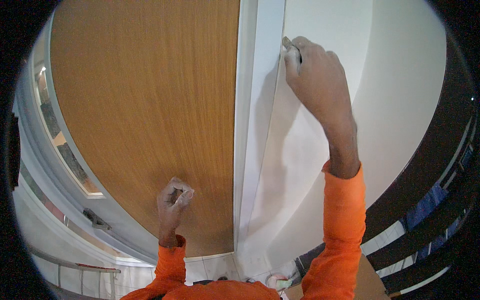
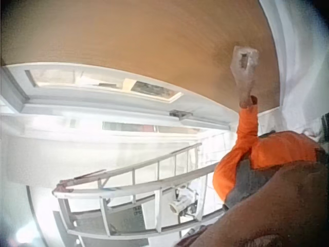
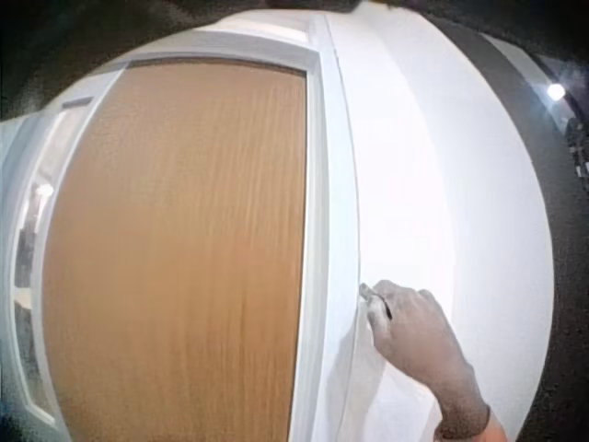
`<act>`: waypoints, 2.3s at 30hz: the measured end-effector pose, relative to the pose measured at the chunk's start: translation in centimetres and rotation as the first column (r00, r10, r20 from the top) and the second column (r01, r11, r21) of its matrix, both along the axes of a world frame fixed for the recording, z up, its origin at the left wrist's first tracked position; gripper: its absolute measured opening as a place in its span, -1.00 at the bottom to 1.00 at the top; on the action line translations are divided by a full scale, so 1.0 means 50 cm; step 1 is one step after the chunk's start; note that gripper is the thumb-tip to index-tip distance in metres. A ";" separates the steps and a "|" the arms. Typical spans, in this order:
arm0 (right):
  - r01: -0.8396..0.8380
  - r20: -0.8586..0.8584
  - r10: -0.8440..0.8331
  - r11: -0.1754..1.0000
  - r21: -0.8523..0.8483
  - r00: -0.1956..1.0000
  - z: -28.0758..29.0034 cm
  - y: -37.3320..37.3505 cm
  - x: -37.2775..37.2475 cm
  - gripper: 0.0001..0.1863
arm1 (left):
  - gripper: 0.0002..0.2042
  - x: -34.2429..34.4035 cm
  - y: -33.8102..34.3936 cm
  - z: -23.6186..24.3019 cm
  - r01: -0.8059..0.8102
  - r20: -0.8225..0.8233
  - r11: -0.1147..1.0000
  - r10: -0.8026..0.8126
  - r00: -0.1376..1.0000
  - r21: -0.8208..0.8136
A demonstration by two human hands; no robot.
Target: The person applies a large white sheet of wallpaper to a wall using a utility knife to trim the edges. They smooth the material against the surface and cut along the door frame and ceiling line. Another person briefly walks through the doorway in the background.
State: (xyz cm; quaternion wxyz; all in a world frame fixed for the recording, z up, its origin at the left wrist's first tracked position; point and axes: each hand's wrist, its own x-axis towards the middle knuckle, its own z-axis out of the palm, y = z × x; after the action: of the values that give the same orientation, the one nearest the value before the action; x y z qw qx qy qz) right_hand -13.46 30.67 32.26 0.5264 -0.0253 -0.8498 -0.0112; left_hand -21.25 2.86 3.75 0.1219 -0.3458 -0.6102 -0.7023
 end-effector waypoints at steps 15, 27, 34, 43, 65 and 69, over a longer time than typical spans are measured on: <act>-0.082 -0.168 0.057 0.986 -0.148 0.984 -0.038 -0.009 0.024 -0.64 | -0.95 -0.005 -0.051 -0.017 0.036 0.090 0.999 -0.037 0.995 0.008; 0.140 -0.152 -0.143 0.990 -0.028 0.978 0.060 -0.030 -0.033 -0.67 | -0.92 -0.034 -0.082 -0.089 0.079 0.128 0.997 -0.076 0.989 -0.018; 0.091 -0.089 -0.089 0.996 0.018 0.992 0.074 -0.037 -0.034 -0.68 | -0.89 -0.047 -0.064 -0.089 0.109 0.135 0.994 -0.104 0.985 -0.030; 0.208 0.017 -0.208 0.978 -0.011 0.978 0.022 -0.047 0.017 -0.65 | -0.88 -0.045 -0.082 -0.111 0.063 0.175 0.998 -0.059 0.983 -0.017; -0.110 -0.181 0.064 0.960 -0.256 0.981 -0.072 -0.007 0.102 -0.67 | -0.67 -0.011 0.223 0.376 -0.310 -0.783 0.938 0.308 0.540 0.156; -0.151 -0.194 0.098 0.949 -0.277 0.976 -0.100 0.046 0.149 -0.66 | -0.61 -0.035 0.313 0.471 -0.520 -0.852 0.821 0.432 0.296 0.236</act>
State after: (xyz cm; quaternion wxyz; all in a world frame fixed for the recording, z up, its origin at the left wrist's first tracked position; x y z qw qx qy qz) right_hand -6.01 32.98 27.26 0.5902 -0.0491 -0.7918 0.1491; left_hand -23.00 18.53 27.28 0.6048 -0.4637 -0.5601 -0.3248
